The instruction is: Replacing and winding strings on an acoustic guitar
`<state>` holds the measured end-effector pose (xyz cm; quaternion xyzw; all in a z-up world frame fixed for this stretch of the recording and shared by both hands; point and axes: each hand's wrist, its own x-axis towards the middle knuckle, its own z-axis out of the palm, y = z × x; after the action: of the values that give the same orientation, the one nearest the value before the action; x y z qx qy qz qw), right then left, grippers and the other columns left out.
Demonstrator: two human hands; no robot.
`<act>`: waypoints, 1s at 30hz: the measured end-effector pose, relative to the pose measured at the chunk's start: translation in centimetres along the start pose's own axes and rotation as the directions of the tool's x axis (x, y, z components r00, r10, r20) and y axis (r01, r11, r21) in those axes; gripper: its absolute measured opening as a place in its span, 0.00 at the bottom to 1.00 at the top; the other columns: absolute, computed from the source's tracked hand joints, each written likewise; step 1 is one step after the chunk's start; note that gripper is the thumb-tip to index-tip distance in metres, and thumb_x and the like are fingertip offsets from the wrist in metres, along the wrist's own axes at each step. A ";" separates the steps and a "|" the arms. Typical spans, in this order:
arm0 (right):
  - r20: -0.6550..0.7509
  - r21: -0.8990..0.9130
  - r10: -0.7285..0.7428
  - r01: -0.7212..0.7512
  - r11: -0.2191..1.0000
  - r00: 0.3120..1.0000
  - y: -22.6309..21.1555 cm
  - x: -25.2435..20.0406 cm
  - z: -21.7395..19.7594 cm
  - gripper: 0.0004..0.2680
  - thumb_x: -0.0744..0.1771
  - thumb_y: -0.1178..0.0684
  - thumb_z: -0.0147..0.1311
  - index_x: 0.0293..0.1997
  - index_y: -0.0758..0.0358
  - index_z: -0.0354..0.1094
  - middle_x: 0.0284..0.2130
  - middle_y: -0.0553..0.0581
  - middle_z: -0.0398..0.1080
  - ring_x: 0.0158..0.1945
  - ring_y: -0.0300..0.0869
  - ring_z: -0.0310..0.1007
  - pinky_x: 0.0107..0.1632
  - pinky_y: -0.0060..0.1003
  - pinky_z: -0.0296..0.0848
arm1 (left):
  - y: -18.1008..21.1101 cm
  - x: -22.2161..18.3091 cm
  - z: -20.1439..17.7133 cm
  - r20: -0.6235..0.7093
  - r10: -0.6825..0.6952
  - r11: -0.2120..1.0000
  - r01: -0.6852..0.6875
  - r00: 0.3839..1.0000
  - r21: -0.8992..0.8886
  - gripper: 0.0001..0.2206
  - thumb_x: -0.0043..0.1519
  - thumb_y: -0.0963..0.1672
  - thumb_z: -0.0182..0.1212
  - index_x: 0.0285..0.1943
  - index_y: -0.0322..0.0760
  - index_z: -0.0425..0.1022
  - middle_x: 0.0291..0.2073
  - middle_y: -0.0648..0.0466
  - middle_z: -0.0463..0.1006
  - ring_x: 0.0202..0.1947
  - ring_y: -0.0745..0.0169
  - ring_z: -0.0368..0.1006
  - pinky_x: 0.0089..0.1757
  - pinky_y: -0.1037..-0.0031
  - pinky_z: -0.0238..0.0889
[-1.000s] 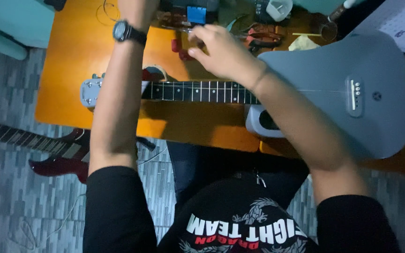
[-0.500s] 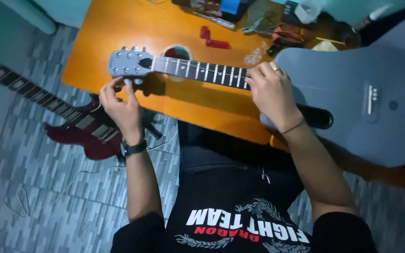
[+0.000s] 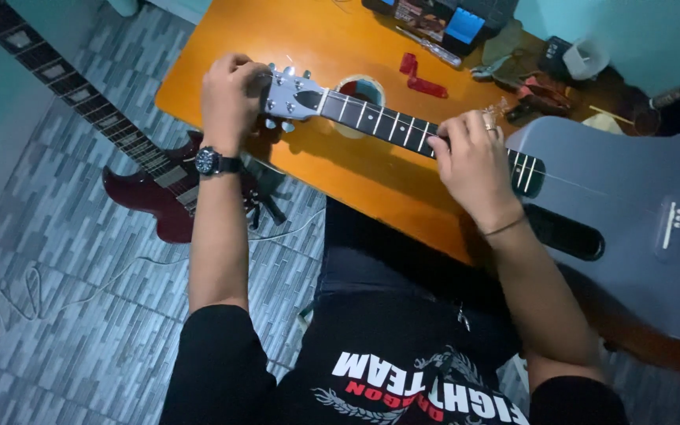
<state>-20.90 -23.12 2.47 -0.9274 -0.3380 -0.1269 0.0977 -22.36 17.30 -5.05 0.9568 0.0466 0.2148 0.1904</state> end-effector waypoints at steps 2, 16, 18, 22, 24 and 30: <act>-0.007 0.020 -0.040 0.040 0.999 0.999 -1.6 1.9 0.2 0.07 0.71 0.51 0.60 0.47 0.65 0.72 0.43 0.61 0.68 0.48 0.52 0.67 0.49 0.46 0.69 | -0.8 0.7 0.6 0.001 0.015 1.000 -0.015 1.000 -0.010 0.09 0.61 0.41 0.70 0.50 0.42 0.82 0.45 0.50 0.79 0.46 0.52 0.72 0.46 0.63 0.69; 0.025 0.410 -0.152 0.129 0.903 0.988 -13.5 22.1 13.5 0.09 0.68 0.59 0.57 0.53 0.63 0.70 0.47 0.62 0.76 0.49 0.58 0.71 0.50 0.54 0.71 | -1.2 2.0 0.2 -0.039 -0.015 0.958 0.003 0.999 -0.288 0.07 0.65 0.35 0.59 0.49 0.31 0.70 0.44 0.45 0.76 0.44 0.52 0.75 0.44 0.66 0.73; 0.072 0.512 -0.183 0.121 0.850 0.981 -13.4 23.3 14.6 0.03 0.64 0.61 0.58 0.37 0.58 0.73 0.35 0.57 0.76 0.40 0.54 0.72 0.38 0.48 0.68 | -1.6 2.3 1.4 -0.117 -0.104 0.897 0.042 0.988 -0.441 0.09 0.64 0.37 0.61 0.49 0.36 0.66 0.42 0.47 0.78 0.43 0.48 0.76 0.43 0.62 0.68; 0.108 0.512 -0.183 0.103 0.853 0.977 -12.7 23.9 16.1 0.01 0.66 0.58 0.58 0.36 0.56 0.73 0.30 0.55 0.75 0.35 0.52 0.73 0.33 0.47 0.67 | -0.7 1.4 0.4 -0.177 -0.175 0.814 0.041 0.969 -0.579 0.09 0.64 0.39 0.64 0.44 0.39 0.66 0.36 0.53 0.76 0.37 0.59 0.75 0.39 0.70 0.68; 0.154 0.576 -0.249 0.118 0.809 0.956 -12.6 23.8 16.4 0.02 0.67 0.58 0.59 0.37 0.59 0.71 0.33 0.57 0.76 0.37 0.51 0.73 0.37 0.45 0.69 | -1.4 1.0 0.9 -0.146 -0.215 0.831 0.102 0.966 -0.547 0.05 0.63 0.38 0.65 0.39 0.37 0.72 0.34 0.52 0.77 0.36 0.60 0.73 0.39 0.71 0.68; 0.272 0.360 -0.300 0.192 0.913 0.914 -14.6 22.2 12.8 0.07 0.67 0.50 0.63 0.39 0.59 0.71 0.37 0.58 0.71 0.43 0.56 0.70 0.51 0.52 0.66 | -2.0 1.1 1.1 -0.202 -0.177 0.866 0.054 0.963 -0.498 0.05 0.63 0.38 0.64 0.43 0.37 0.72 0.37 0.53 0.78 0.37 0.60 0.75 0.40 0.71 0.70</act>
<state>-11.81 4.67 -1.55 -0.8558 -0.4811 0.0722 0.1762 -20.87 18.95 -6.32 0.8400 0.0712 0.3221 0.4309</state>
